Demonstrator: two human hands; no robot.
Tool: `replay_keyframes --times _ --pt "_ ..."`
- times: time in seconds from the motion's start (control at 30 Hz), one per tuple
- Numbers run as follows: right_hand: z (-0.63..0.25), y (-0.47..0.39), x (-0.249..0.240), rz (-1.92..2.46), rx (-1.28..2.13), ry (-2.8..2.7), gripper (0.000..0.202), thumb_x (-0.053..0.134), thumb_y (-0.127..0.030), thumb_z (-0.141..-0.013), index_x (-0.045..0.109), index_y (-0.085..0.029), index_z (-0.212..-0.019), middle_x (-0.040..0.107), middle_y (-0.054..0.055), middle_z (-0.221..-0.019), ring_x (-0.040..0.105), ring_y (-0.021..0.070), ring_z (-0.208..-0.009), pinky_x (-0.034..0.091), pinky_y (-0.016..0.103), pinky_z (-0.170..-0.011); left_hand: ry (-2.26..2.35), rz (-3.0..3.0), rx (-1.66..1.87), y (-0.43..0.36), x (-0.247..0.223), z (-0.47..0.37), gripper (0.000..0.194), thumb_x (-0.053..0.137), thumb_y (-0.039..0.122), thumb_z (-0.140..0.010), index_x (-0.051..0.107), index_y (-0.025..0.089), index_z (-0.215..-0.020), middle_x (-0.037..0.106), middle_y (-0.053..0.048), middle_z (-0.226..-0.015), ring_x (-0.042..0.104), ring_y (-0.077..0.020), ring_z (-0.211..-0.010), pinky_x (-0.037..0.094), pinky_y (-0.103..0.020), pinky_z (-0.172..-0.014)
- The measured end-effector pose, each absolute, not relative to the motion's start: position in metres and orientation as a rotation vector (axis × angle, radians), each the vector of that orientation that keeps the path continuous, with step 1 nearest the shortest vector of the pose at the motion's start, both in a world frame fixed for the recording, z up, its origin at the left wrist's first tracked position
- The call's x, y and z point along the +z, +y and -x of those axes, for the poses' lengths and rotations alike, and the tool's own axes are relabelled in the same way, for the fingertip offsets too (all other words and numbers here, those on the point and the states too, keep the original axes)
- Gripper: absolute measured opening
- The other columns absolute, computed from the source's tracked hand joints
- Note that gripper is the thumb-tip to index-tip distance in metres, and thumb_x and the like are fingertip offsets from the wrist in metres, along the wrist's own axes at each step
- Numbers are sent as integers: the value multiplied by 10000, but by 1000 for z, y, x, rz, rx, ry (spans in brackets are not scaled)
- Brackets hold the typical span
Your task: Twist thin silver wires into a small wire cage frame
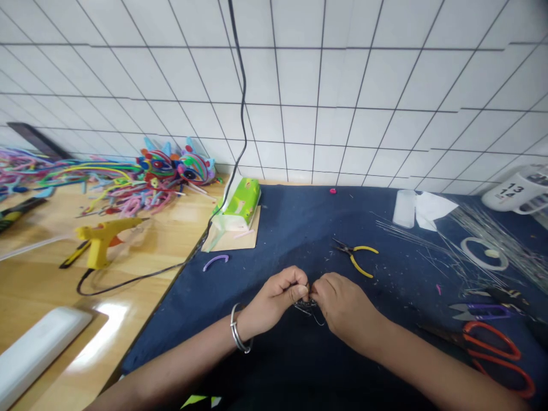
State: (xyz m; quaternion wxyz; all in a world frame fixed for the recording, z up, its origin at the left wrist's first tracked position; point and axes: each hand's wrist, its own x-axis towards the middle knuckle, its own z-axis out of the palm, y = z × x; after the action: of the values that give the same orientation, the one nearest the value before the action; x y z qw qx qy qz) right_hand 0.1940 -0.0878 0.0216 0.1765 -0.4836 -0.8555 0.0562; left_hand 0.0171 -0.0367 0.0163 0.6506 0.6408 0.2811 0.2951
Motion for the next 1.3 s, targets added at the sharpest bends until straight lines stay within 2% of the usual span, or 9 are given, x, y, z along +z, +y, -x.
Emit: replay_keyframes --times 0.07,0.23,0.4,0.57,0.67,0.9,1.03,1.13,1.3 --pt "-194 -87 25 1400 279 -2397 195 382 -127 -861 516 -140 -719 531 53 -693 463 162 -635 377 304 -594 670 -1450 655 -37 17 -17 180 496 274 -866 502 122 -769 515 -4 -699 466 -93 -657 383 -236 -646" --pt "-198 -79 38 1424 958 -2110 90 486 -123 -806 521 -165 -735 550 -18 -687 498 96 -637 384 213 -594 697 -1465 637 -36 18 -15 156 556 261 -828 493 124 -787 544 1 -667 493 -89 -623 395 -223 -607" --pt "-201 -75 45 1478 1168 -1923 84 521 -141 -770 541 -170 -694 523 -42 -632 467 76 -589 364 188 -549 774 -1618 628 -32 24 -12 129 573 239 -813 526 126 -771 560 -1 -681 510 -91 -636 407 -223 -619" --pt "-196 -78 51 1507 1173 -1778 96 530 -145 -754 544 -166 -661 516 -43 -602 457 73 -560 363 182 -523 841 -1900 639 -30 30 -9 63 564 167 -804 583 146 -749 582 1 -704 521 -101 -669 413 -229 -645" --pt "-191 -79 56 1511 1156 -1735 108 528 -149 -757 551 -166 -653 530 -39 -602 467 74 -556 373 184 -522 811 -2105 724 -32 31 -10 94 538 106 -802 597 161 -754 602 -6 -713 531 -123 -721 417 -257 -689" --pt "-180 -88 49 1541 903 -1758 115 547 -130 -742 545 -170 -634 539 -31 -594 490 85 -554 387 202 -545 611 -2386 887 -34 25 -11 140 476 58 -819 577 154 -836 637 -30 -765 535 -131 -715 407 -363 -837" --pt "-179 -92 43 1398 649 -1922 133 529 -140 -776 560 -164 -649 535 -15 -602 488 93 -561 389 221 -561 545 -2303 872 -30 20 -11 141 476 43 -813 567 151 -803 628 -34 -763 535 -138 -743 426 -349 -801" --pt "-185 -90 46 1235 600 -2012 148 521 -171 -820 586 -159 -687 548 -10 -606 504 89 -565 405 214 -570 488 -2119 885 -24 17 -10 117 497 67 -821 563 148 -768 615 -40 -756 546 -136 -751 448 -316 -741" --pt "-199 -83 49 1210 409 -2000 116 515 -147 -836 609 -156 -902 623 35 -798 579 121 -746 461 240 -700 407 -1883 903 -17 16 -8 75 535 144 -835 577 140 -773 584 -47 -740 559 -127 -726 467 -295 -699"
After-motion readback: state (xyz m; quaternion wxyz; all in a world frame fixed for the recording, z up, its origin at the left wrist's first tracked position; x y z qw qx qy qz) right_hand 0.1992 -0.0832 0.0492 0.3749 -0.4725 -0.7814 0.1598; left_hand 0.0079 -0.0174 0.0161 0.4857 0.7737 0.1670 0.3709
